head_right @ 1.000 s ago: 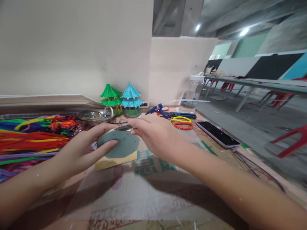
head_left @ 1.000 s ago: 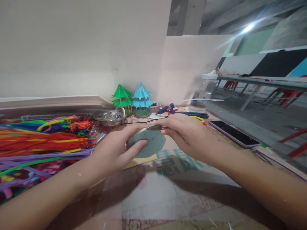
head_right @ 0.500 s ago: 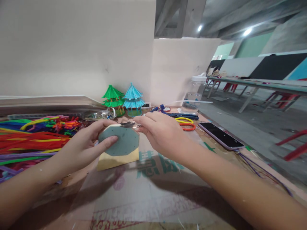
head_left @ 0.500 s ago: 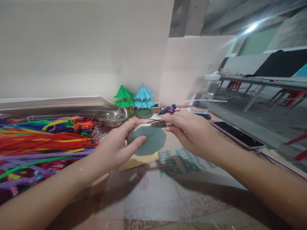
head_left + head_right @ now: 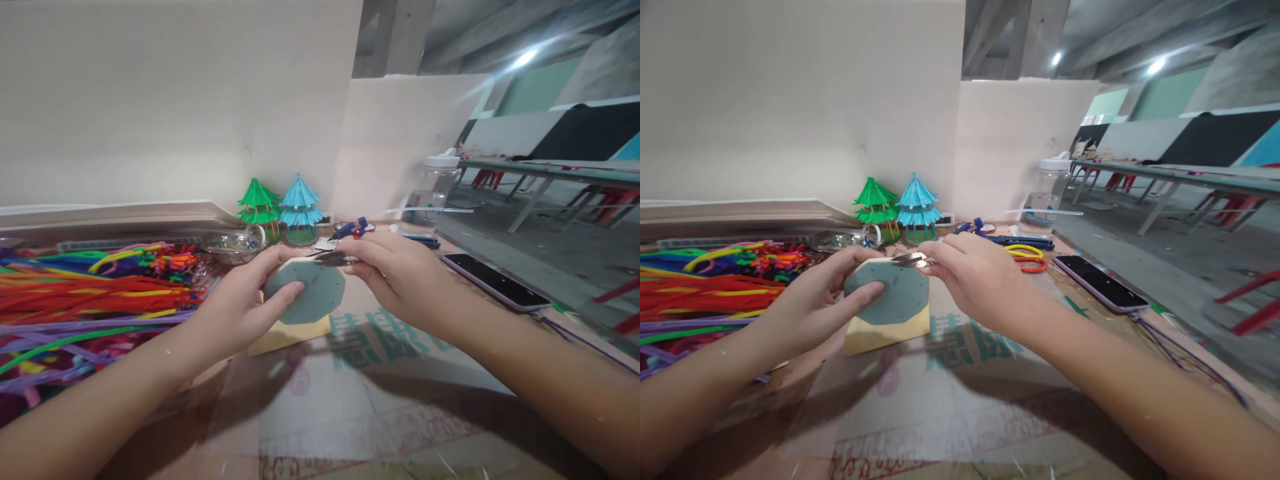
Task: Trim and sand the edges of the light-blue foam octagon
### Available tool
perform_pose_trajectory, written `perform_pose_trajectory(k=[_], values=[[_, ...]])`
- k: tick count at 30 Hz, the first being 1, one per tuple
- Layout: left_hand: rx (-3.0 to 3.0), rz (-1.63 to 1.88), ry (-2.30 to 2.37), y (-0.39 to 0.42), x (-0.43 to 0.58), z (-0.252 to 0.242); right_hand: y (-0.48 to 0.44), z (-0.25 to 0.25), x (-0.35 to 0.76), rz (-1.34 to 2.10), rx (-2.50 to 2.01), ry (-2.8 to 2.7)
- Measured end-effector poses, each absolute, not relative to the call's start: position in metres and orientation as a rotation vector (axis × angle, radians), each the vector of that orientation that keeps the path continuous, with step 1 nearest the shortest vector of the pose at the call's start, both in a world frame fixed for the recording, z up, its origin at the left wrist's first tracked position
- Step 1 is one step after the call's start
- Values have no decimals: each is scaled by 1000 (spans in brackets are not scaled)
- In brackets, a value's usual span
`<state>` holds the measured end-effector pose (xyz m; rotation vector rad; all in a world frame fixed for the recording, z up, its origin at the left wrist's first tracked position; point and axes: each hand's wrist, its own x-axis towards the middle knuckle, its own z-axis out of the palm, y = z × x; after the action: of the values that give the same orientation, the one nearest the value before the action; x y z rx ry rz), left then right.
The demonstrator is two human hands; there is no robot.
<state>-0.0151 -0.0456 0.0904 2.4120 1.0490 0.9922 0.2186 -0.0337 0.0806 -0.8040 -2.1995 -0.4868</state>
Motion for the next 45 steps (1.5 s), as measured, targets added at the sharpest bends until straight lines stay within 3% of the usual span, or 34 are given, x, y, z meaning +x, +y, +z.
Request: perform_pose_trajectory(k=[25,29,38,45], values=[[2580,973,1099,-50,-12,94,-33,79,218,-361,-781,-2234],[2492,941,1141,-47,-13,93,-25,82,223,-268,-834,-2145],[2342,982,1336,-29,-26,98,26,81,259,-101,-1431,-2190],[2048,1101,1385,-15,-33,93,49,62,271,215,-1336,-2344]])
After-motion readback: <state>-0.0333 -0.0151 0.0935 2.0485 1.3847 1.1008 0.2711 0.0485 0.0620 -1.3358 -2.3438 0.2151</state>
